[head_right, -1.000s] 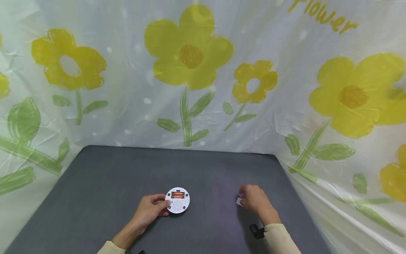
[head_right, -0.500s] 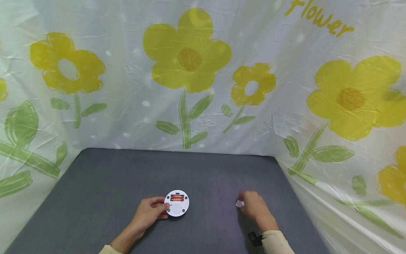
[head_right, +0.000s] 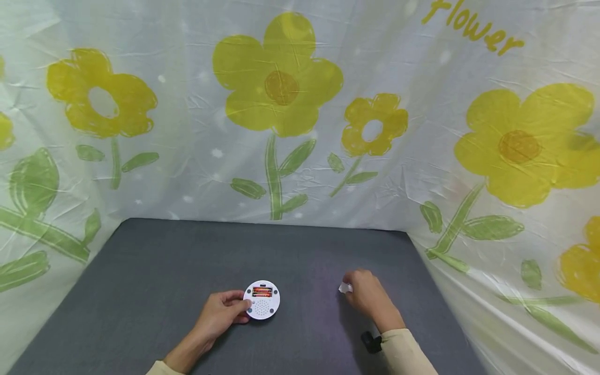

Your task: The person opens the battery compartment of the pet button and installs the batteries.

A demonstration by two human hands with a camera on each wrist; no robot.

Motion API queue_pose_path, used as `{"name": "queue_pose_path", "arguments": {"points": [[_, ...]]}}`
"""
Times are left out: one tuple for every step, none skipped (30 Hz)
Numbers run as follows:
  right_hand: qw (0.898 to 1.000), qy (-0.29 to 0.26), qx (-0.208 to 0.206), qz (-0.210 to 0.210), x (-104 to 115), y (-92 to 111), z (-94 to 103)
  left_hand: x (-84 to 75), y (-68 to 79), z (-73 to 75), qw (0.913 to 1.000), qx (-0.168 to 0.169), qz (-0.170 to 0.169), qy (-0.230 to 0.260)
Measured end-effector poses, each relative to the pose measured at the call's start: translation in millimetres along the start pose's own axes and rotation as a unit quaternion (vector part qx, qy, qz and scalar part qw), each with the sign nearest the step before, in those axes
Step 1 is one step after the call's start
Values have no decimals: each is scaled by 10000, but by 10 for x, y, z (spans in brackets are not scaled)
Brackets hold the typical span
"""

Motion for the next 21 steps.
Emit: {"name": "queue_pose_path", "arguments": {"points": [[10000, 22, -27, 69, 45, -27, 31, 0, 1, 1, 10000, 5, 0, -4], [9999, 37, -40, 134, 90, -57, 58, 1, 2, 3, 10000, 6, 3, -13], [9998, 51, -34, 195, 135, -89, 89, 2, 2, 4, 10000, 9, 3, -13], [9997, 63, -40, 242, 179, -123, 117, 2, 2, 5, 10000, 15, 4, -7], [9995, 86, -34, 289, 224, -154, 147, 1, 1, 7, 10000, 19, 2, -3], [9994, 104, -26, 330, 267, -188, 176, -1, 2, 8, 10000, 24, -1, 0], [9992, 113, -8, 380, 310, -220, 202, -1, 3, 7, 10000, 31, -8, -5], [9990, 108, -1, 441, 352, -253, 226, -1, 4, 7, 10000, 34, -12, -11], [9986, 117, 3, 512, 394, -286, 251, -1, 5, 7, 10000, 41, -18, -8], [9982, 105, 19, 584, 438, -318, 276, -2, 5, 7, 10000, 52, -22, -15], [9977, 107, 26, 662, 482, -349, 301, -3, 5, 6, 10000, 55, -29, -32], [9972, 101, 32, 746, 526, -381, 326, -3, 4, 6, 10000, 61, -37, -39], [9967, 94, 40, 809, 572, -412, 349, -4, 3, 7, 10000, 66, -45, -51], [9962, 87, 36, 869, 618, -441, 372, -4, 1, 7, 9999, 68, -48, -58], [9957, 71, 49, 924, 666, -468, 396, -4, 0, 7, 9999, 70, -49, -69], [9953, 43, 71, 970, 714, -494, 419, -5, -2, 8, 9999, 72, -49, -75], [9948, 29, 79, 1013, 761, -520, 437, -5, -3, 9, 9999, 72, -48, -76], [9944, 13, 91, 1048, 809, -544, 452, -6, -3, 10, 9999, 75, -43, -70], [9940, -5, 94, 1091, 857, -567, 465, -6, -4, 11, 9999, 75, -35, -65], [9933, -18, 95, 1148, 904, -588, 477, -7, -4, 12, 10000, 76, -27, -53], [9927, -49, 106, 1200, 951, -609, 485, -8, -4, 13, 10000, 78, -18, -46]]}}
Point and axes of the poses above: each hand's wrist, its own y-axis away from the middle knuckle, its own z-axis out of the back of the hand, x = y × z, the point moved 2 cm from there along -y, towards the middle knuckle, and after that the axes turned 6 degrees about x, right-handed, at the moved point
